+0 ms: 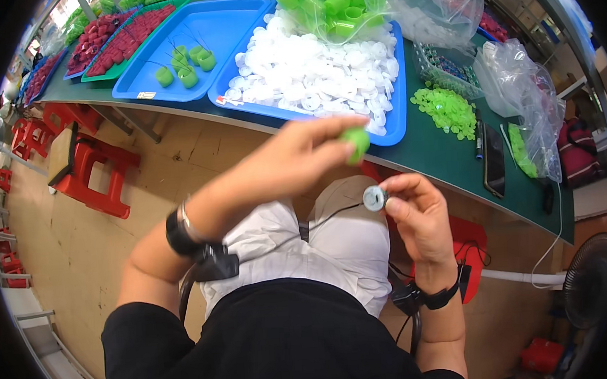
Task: The recorder is assembling small electronic sensor units by inserting circuit boards into green plastic housings and connecting wires.
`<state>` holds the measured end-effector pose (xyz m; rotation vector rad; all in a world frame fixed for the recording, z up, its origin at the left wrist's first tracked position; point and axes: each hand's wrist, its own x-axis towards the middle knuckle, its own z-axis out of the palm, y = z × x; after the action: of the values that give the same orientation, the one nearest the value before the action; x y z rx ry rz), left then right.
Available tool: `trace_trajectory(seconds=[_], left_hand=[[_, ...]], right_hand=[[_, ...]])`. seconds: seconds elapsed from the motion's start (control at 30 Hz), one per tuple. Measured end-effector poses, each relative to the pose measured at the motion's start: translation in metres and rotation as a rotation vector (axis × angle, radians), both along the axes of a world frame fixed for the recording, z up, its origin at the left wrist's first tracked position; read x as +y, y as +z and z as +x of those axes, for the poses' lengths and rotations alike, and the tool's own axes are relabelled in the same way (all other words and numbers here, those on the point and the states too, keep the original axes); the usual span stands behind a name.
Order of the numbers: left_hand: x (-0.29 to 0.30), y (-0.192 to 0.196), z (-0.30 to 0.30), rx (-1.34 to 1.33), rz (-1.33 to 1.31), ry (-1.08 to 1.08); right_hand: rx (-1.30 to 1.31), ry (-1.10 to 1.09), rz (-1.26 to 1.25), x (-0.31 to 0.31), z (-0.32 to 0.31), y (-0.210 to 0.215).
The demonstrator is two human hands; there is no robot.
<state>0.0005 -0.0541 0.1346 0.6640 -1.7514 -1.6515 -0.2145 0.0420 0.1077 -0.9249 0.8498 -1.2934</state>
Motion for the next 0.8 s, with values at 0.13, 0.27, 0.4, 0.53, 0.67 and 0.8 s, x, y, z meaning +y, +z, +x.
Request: trace_trajectory(seconds=[0.13,0.27,0.4,0.53,0.67,0.8], left_hand=[[0.047,-0.046,0.007,0.145,0.425,0.008],[0.061,-0.079,0.000,0.211,0.543,0.064],[0.067,-0.100,-0.007,0.340,0.537,0.088],[0.077,-0.107,-0.012,0.319,0.351,0.089],[0.081,-0.109,-0.012,0.131,-0.013,0.136],[0.083,-0.113,-0.014,0.060,-0.228,0.222]], right_hand=[[0.014,0.013,0.119,0.016,0.002,-0.025],[0.042,0.020,0.182,0.023,0.008,-0.045],[0.035,0.010,0.221,0.026,0.010,-0.060],[-0.046,-0.011,0.302,0.030,0.011,-0.072],[-0.170,0.031,0.371,0.030,0.006,-0.085],[-0.218,0.050,0.414,0.030,0.005,-0.092]])
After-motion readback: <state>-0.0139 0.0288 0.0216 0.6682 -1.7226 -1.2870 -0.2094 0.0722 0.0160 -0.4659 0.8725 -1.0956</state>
